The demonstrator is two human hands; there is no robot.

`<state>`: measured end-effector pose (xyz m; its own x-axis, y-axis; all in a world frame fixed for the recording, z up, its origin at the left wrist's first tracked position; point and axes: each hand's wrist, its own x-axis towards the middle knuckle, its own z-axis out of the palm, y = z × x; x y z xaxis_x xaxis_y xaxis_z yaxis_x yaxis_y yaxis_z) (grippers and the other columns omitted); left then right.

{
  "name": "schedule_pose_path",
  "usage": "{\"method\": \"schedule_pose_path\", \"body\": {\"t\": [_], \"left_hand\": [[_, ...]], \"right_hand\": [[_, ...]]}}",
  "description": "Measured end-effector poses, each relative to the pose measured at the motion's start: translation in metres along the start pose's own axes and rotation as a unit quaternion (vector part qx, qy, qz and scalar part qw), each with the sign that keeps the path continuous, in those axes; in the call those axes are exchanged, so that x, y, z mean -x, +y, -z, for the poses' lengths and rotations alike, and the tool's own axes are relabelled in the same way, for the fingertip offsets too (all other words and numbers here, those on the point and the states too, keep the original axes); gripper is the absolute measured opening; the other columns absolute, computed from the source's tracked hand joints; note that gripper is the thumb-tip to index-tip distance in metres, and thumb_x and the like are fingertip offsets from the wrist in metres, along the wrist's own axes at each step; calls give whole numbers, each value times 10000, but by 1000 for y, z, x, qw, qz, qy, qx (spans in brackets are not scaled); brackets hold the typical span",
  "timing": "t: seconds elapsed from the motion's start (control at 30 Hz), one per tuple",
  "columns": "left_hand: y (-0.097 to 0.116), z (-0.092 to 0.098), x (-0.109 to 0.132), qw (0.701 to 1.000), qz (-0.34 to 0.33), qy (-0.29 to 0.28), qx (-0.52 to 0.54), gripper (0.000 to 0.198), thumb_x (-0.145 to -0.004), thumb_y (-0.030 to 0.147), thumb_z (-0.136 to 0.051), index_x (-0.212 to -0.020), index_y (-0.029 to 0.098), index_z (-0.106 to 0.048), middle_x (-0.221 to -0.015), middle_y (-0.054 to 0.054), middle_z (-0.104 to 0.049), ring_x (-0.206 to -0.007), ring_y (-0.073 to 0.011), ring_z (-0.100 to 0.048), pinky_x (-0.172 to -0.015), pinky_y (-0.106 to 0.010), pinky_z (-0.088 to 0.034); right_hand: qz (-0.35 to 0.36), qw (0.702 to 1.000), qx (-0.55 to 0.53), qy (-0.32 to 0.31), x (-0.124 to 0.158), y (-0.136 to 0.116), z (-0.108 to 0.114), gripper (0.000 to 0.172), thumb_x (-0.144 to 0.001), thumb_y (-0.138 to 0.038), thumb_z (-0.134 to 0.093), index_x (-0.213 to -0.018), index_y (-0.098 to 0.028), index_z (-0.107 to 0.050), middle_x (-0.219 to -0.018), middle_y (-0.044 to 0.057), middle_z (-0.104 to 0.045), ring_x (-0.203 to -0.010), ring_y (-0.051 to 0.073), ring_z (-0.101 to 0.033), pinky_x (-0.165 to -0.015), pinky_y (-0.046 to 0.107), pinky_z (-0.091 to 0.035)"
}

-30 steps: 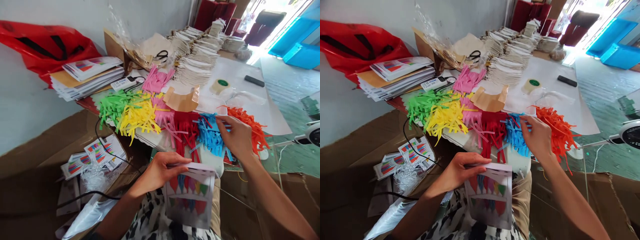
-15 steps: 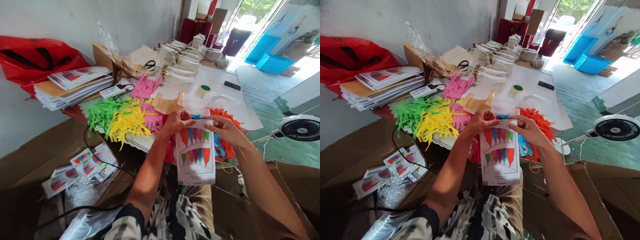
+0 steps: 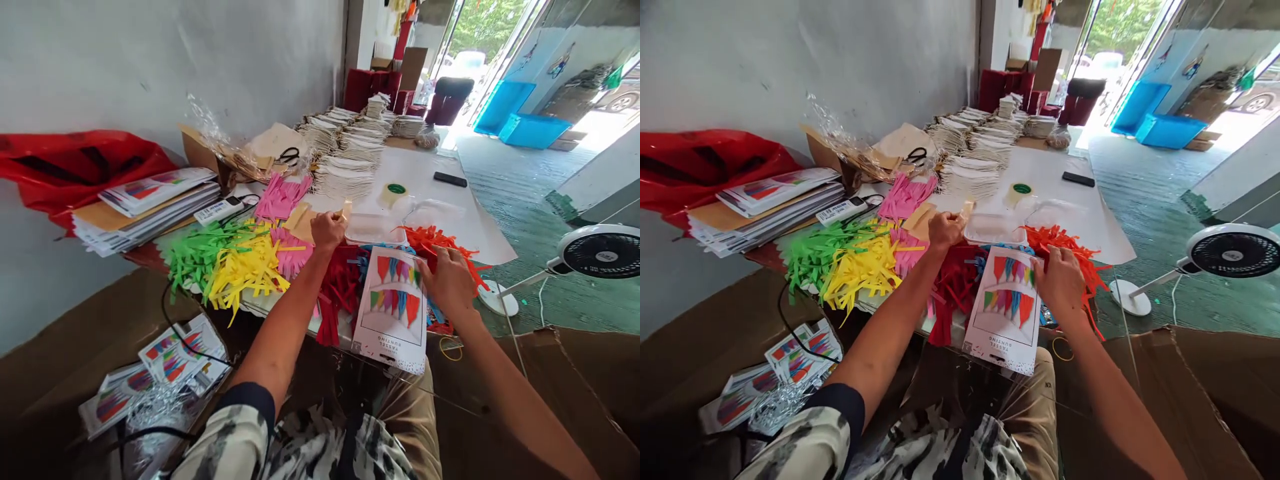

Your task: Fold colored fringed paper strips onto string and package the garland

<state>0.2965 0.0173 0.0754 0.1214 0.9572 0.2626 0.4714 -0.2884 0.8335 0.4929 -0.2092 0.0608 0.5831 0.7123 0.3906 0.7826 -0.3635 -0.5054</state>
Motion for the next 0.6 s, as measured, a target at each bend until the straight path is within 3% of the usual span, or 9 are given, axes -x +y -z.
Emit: {"method": "schedule_pose_path", "body": {"t": [0.07,0.17,0.23,0.37,0.4,0.47,0.53,0.6], "left_hand": [[6,10,-2,999,-23,-1,31,77,-844,202,-659,-835,205,-582,-931,-64,-693,-979,-217,-658,-937,-333,-504],[21,40,10,989,-78,-16,124,125,-838,225,-611,-809,223,-490,-812,11,-588,-757,-134,-575,-712,-239,-469],[33,66,27,956,-139,-67,251,206,-794,286,-670,-796,225,-474,-750,33,-502,-669,-115,-493,-619,-229,-411],[56,112,73,931,-167,-155,286,254,-730,307,-755,-881,224,-569,-733,40,-522,-646,-108,-497,-571,-216,-399],[62,121,84,925,-158,-181,294,261,-727,293,-759,-910,225,-584,-737,41,-538,-641,-106,-510,-566,-212,-413],[74,133,103,910,-135,-234,315,291,-716,282,-778,-940,223,-602,-750,41,-574,-635,-102,-546,-561,-207,-448],[83,137,116,892,-110,-281,336,325,-723,297,-809,-978,218,-624,-796,30,-635,-654,-108,-610,-573,-207,-496],[89,134,125,869,-84,-338,351,420,-741,312,-847,-1106,225,-658,-900,2,-714,-731,-136,-694,-627,-225,-562]], "right_hand": [[76,994,70,29,9,-9,8,521,-987,-460,-549,-1388,-147,-663,-1412,232,-649,-1306,427,-614,-1054,646,-513],[151,986,39,50,22,-32,28,487,-1031,-418,-517,-1459,-205,-612,-1447,179,-645,-1361,379,-603,-1105,597,-520],[196,978,6,75,33,-51,47,491,-1046,-381,-519,-1517,-251,-557,-1528,160,-594,-1430,360,-558,-1155,591,-491],[263,958,-50,99,52,-88,86,611,-1024,-360,-586,-1614,-306,-438,-1694,134,-424,-1558,379,-415,-1251,641,-368],[259,959,-81,82,56,-94,93,633,-1014,-377,-608,-1618,-307,-436,-1689,128,-436,-1556,380,-418,-1250,635,-374],[208,962,-175,6,63,-101,105,596,-992,-433,-650,-1558,-302,-522,-1555,118,-594,-1438,359,-561,-1161,576,-499],[104,946,-294,-88,70,-101,110,496,-958,-498,-696,-1405,-289,-655,-1266,92,-760,-1139,307,-735,-923,466,-638],[-6,911,-391,-127,79,-97,113,418,-895,-539,-764,-1217,-274,-730,-1039,58,-794,-852,251,-760,-697,373,-640]]}}
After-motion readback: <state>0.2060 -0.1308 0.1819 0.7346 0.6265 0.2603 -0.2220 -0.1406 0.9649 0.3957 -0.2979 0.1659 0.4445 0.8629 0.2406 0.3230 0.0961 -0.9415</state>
